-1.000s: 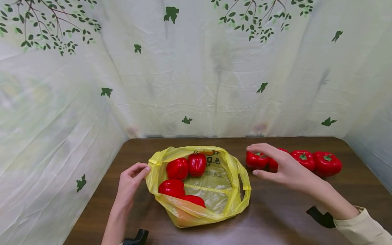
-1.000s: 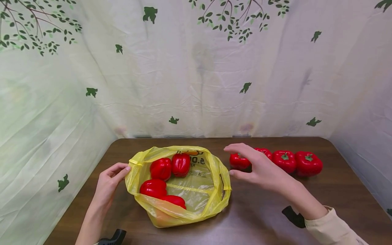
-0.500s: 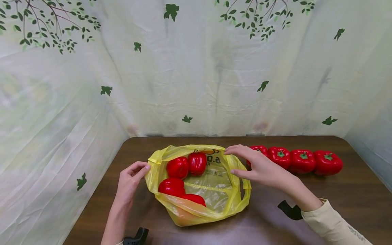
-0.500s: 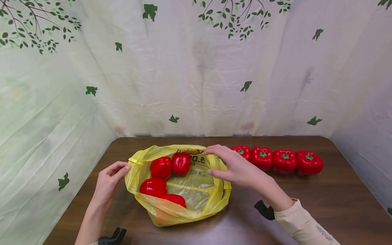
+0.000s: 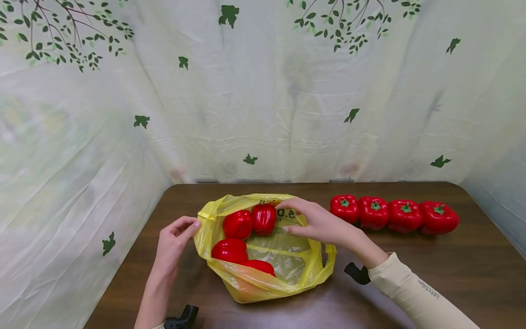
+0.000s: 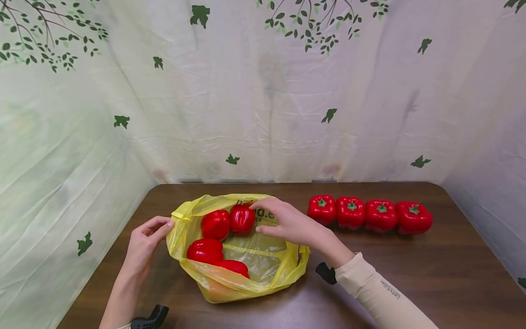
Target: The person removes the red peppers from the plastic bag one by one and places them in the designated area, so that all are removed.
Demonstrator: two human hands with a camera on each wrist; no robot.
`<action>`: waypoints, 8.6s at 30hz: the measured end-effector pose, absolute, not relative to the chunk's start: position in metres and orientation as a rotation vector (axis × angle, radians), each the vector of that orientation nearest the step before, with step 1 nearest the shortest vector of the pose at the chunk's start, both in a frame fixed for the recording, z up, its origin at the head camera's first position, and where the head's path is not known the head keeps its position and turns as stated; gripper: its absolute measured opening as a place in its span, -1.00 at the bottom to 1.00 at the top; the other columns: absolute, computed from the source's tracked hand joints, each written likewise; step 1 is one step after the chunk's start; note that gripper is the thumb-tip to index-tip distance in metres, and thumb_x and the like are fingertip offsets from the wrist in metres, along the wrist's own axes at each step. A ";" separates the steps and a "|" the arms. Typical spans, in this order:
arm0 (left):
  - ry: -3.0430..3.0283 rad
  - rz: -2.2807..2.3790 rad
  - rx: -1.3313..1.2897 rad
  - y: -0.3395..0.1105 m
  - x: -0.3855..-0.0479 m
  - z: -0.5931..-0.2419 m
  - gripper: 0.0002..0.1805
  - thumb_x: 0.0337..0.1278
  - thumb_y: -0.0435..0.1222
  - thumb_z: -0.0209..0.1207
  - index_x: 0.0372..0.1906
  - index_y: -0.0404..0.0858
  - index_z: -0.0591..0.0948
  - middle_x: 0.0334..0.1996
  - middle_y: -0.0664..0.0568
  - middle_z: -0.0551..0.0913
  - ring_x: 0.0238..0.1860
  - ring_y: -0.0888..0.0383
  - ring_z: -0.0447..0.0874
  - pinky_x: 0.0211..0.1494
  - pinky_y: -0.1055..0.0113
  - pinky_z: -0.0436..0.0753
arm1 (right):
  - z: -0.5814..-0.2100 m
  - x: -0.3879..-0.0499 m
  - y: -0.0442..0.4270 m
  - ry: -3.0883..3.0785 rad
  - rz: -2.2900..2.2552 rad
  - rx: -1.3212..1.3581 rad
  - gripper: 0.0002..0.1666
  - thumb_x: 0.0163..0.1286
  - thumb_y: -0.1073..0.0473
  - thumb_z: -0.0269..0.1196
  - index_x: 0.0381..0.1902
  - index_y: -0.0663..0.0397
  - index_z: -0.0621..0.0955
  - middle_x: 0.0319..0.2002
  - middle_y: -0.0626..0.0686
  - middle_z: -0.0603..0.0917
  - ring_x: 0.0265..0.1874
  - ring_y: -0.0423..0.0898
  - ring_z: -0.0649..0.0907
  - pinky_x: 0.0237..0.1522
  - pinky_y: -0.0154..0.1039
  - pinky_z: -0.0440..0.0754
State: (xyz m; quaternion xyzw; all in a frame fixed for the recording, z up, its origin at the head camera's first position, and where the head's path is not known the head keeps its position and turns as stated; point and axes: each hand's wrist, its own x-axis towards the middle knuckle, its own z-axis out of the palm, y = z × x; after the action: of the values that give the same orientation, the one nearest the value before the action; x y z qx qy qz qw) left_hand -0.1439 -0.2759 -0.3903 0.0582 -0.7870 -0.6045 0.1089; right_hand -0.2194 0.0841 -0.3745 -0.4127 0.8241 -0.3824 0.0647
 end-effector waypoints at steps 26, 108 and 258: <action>-2.325 -1.791 0.191 -0.275 -0.145 -0.391 -0.67 0.33 -0.18 0.21 -0.08 -0.41 0.63 -0.24 0.01 0.64 -0.23 0.09 0.57 -0.10 0.30 0.58 | -0.415 -0.252 0.037 2.627 -0.929 -1.316 -0.28 0.27 0.06 0.40 0.35 0.01 0.44 0.31 0.02 0.46 0.33 -0.02 0.38 0.34 -0.07 0.31; -2.320 -1.778 0.173 -0.276 -0.143 -0.391 -0.68 0.34 -0.19 0.21 -0.09 -0.41 0.63 -0.24 0.02 0.65 -0.25 0.09 0.57 -0.13 0.35 0.58 | -0.379 -0.183 0.082 2.615 -1.334 -1.236 -0.14 -0.08 0.18 0.52 0.21 -0.19 0.41 0.08 -0.23 0.45 -0.01 -0.23 0.51 -0.12 -0.26 0.64; -2.321 -1.760 0.185 -0.277 -0.141 -0.391 -0.69 0.34 -0.19 0.19 -0.08 -0.40 0.63 -0.23 0.01 0.65 -0.23 0.07 0.57 -0.11 0.36 0.58 | -0.418 -0.150 0.190 3.130 -1.210 -0.618 -0.14 0.05 0.16 0.55 0.28 0.10 0.41 0.18 0.04 0.47 0.14 0.03 0.48 0.15 -0.32 0.48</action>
State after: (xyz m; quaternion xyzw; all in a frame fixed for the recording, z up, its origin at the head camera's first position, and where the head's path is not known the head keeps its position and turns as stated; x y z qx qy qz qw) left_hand -0.1412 -0.2771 -0.3913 0.0632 -0.7902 -0.5993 0.1113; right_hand -0.1502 0.1896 -0.4183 -0.1795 0.9089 -0.3513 -0.1348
